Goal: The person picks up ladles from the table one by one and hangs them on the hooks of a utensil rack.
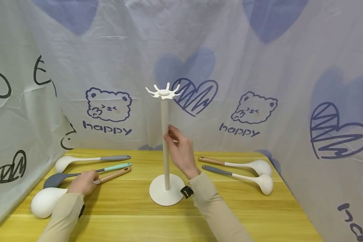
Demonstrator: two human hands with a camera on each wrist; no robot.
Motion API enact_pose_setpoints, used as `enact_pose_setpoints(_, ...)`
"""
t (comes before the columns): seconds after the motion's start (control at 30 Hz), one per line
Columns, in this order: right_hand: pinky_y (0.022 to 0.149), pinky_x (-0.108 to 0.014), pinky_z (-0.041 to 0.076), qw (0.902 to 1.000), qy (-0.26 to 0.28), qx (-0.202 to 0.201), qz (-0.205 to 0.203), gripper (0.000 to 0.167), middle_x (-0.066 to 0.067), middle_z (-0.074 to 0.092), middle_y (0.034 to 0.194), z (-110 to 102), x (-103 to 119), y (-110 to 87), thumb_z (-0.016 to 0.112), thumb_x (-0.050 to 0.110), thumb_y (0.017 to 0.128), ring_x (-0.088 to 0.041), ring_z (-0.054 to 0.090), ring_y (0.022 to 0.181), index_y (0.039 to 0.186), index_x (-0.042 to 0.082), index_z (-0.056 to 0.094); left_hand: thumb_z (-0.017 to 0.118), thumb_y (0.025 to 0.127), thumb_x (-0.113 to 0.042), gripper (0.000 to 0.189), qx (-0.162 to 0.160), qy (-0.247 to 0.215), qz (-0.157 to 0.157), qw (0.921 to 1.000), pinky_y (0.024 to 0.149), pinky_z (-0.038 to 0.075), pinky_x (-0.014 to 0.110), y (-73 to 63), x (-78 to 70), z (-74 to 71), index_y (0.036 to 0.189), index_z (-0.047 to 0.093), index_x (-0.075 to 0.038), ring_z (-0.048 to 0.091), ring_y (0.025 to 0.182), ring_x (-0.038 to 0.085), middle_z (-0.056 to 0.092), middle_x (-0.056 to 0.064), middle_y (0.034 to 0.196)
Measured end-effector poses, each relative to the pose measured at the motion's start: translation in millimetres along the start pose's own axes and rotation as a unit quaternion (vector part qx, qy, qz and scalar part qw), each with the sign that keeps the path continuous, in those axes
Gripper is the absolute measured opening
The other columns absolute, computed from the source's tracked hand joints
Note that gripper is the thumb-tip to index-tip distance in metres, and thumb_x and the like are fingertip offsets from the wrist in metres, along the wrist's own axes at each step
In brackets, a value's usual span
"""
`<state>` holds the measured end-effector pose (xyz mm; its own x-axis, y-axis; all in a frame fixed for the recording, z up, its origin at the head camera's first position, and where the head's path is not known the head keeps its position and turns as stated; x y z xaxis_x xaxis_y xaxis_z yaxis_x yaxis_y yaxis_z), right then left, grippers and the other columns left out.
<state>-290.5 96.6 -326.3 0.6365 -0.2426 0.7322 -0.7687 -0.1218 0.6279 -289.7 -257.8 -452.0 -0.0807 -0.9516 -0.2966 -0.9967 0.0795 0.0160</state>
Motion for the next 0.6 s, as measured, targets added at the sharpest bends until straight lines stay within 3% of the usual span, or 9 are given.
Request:
enact_pose_setpoints(0.2, 0.081, -0.034, 0.061, 0.9998, 0.006, -0.016, -0.014, 0.035, -0.016, 0.07, 0.116, -5, 14, 6.9, 0.06, 0.013, 0.098, -0.027, 0.069, 0.104, 0.132, 0.007, 0.061, 0.071, 0.084, 0.002, 0.003, -0.014, 0.019, -0.001, 0.9997, 0.058, 0.052, 0.045, -0.5, 0.2, 1.3, 0.087, 0.071, 0.0, 0.062, 0.068, 0.028, 0.068, 0.013, 0.078)
enact_pose_setpoints(0.6, 0.078, -0.032, 0.061, 0.9991, -0.001, -0.026, -0.034, 0.038, -0.017, 0.07, 0.114, -1, 7, 8.6, 0.06, 0.011, 0.097, -0.028, 0.068, 0.102, 0.134, 0.006, 0.059, 0.068, 0.086, 0.002, 0.011, -0.034, 0.02, 0.02, 0.999, 0.062, 0.055, 0.05, -0.8, -3.4, -4.1, 0.088, 0.075, -0.006, 0.065, 0.073, 0.033, 0.07, 0.017, 0.086)
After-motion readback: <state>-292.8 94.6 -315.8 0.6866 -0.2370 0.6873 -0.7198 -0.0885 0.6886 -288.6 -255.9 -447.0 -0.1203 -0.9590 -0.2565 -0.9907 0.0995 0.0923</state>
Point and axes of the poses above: each hand's wrist, its own y-axis towards the middle knuckle, its own z-axis out of the palm, x = y × z, the point moved 1 cm from there along y, towards the middle knuckle
